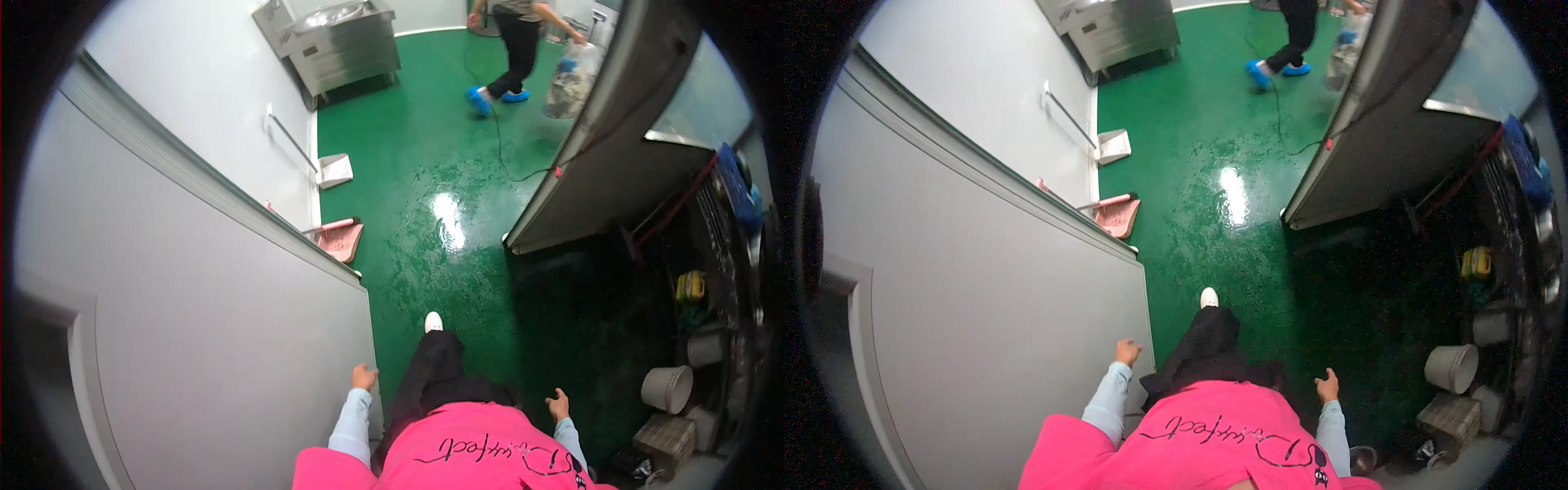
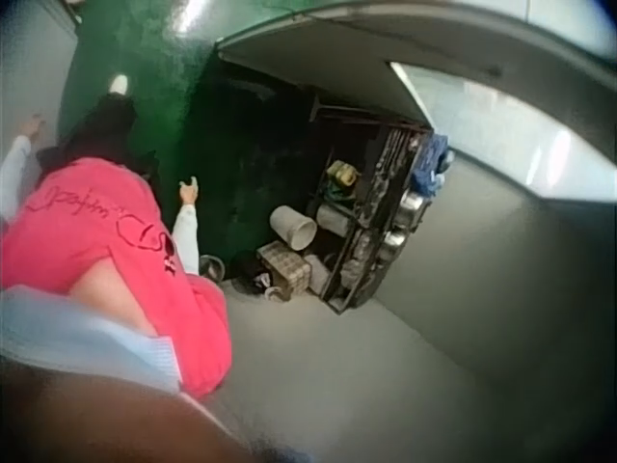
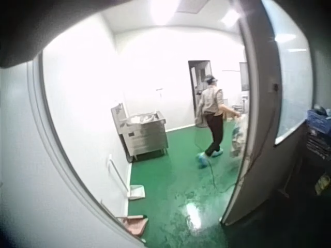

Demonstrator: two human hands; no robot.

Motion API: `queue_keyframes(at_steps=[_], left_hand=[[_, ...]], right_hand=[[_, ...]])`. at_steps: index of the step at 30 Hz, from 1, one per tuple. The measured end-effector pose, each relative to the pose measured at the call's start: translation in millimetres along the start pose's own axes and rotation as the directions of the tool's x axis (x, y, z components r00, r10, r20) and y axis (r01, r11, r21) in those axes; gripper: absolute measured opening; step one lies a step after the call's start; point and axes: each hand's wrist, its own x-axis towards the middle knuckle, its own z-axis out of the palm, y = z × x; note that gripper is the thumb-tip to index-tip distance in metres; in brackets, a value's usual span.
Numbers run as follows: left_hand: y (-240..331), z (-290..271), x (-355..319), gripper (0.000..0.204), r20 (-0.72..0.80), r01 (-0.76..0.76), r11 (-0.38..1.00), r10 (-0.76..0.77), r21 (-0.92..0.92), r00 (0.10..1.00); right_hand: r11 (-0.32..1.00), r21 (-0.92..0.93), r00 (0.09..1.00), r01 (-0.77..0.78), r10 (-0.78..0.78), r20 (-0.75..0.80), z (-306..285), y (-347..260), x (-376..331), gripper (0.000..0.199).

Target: Cleaning a floor brush, dustpan, and other tools in a utility sink.

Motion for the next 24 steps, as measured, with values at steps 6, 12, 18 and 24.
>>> queue_keyframes(at_steps=[6, 12, 18, 24], left_hand=[[56, -44, 121, 0.028, -0.101, -0.137, 0.912, 0.105, -0.386, 0.989], [88, -74, 147, 0.022, 0.169, 0.172, 0.744, -0.081, -0.645, 0.982], [121, -89, 199, 0.02, 0.186, 0.275, 0.582, -0.21, -0.765, 0.96], [147, -89, 233, 0.026, 0.136, 0.303, 0.439, -0.372, -0.846, 0.918]], right_hand=[[0.997, 0.027, 0.997, 0.07, -0.069, -0.043, 36, -71, 44, 0.042], [0.991, 0.064, 0.993, 0.114, -0.116, 0.031, 11, -170, 61, 0.026], [0.988, -0.022, 0.983, 0.15, -0.146, 0.111, 18, -272, 120, 0.019], [0.969, -0.102, 0.954, 0.223, -0.195, 0.228, 18, -372, 212, 0.018]])
